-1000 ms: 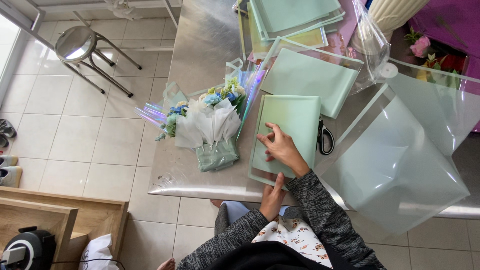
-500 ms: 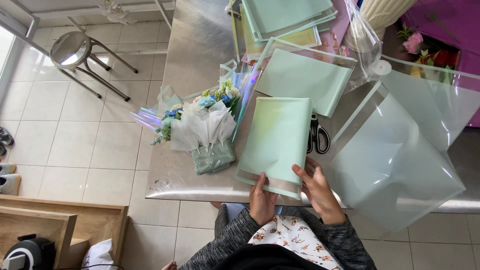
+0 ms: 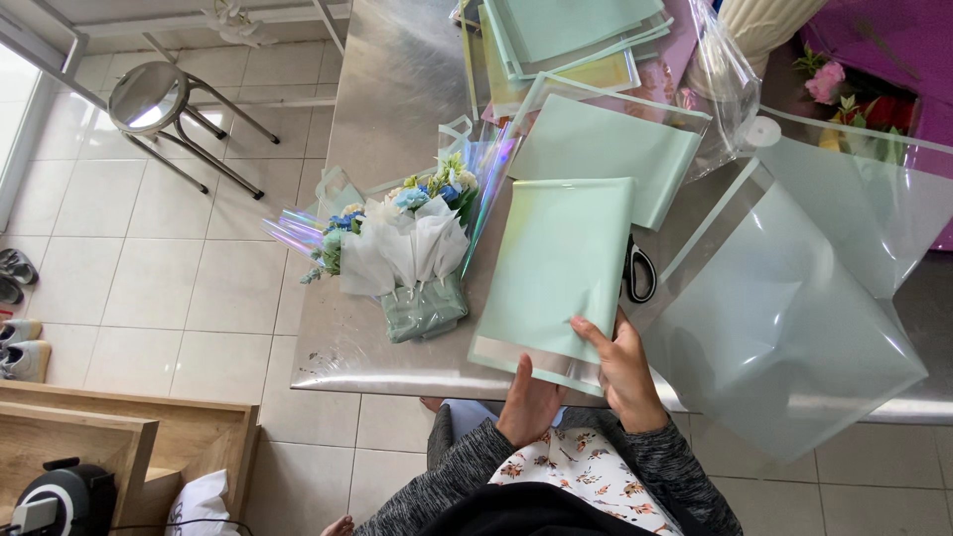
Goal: The person wraps a small flower bouquet using several sheets of green and iridescent wrapping paper, cutting the paper to size with shears.
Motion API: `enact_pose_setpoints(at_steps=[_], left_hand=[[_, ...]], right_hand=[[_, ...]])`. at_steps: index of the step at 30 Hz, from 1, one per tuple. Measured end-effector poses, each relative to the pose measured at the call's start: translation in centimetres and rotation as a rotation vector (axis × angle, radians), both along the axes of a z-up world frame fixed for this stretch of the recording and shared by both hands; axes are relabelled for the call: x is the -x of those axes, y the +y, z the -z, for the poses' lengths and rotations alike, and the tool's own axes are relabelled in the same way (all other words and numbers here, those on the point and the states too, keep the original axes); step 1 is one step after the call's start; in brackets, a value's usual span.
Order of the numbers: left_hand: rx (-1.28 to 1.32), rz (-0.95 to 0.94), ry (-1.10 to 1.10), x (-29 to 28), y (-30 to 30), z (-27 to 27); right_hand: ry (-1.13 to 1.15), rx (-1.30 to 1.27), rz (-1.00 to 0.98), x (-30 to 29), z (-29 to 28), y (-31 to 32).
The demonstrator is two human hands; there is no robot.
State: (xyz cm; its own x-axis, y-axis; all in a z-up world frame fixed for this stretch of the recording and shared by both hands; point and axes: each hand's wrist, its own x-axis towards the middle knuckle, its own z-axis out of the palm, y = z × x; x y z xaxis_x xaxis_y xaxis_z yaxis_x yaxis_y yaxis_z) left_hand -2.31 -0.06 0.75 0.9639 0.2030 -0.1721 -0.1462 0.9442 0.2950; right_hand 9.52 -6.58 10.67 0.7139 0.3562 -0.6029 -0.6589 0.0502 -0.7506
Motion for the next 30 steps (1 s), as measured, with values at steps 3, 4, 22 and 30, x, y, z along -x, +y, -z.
enact_pose_setpoints(at_steps=[3,4,22,30], left_hand=[[-0.137,0.171,0.287,-0.7,0.6,0.6],[-0.137,0.178,0.287,-0.9,0.5,-0.2],[0.352,-0.282,0.291,-7.4,4.0,-1.8],[0.517,-0.332,0.292,-8.3,3.4,-6.0]], right_hand=[[-0.004,-0.028,0.012,0.0,1.0,-0.4],[-0.004,-0.027,0.019,-0.6,1.3,-0.8],[-0.744,0.876,-0.559,-13.4,5.5,-3.2],[0.075,-0.652,-0.314,1.2,0.3,-10.2]])
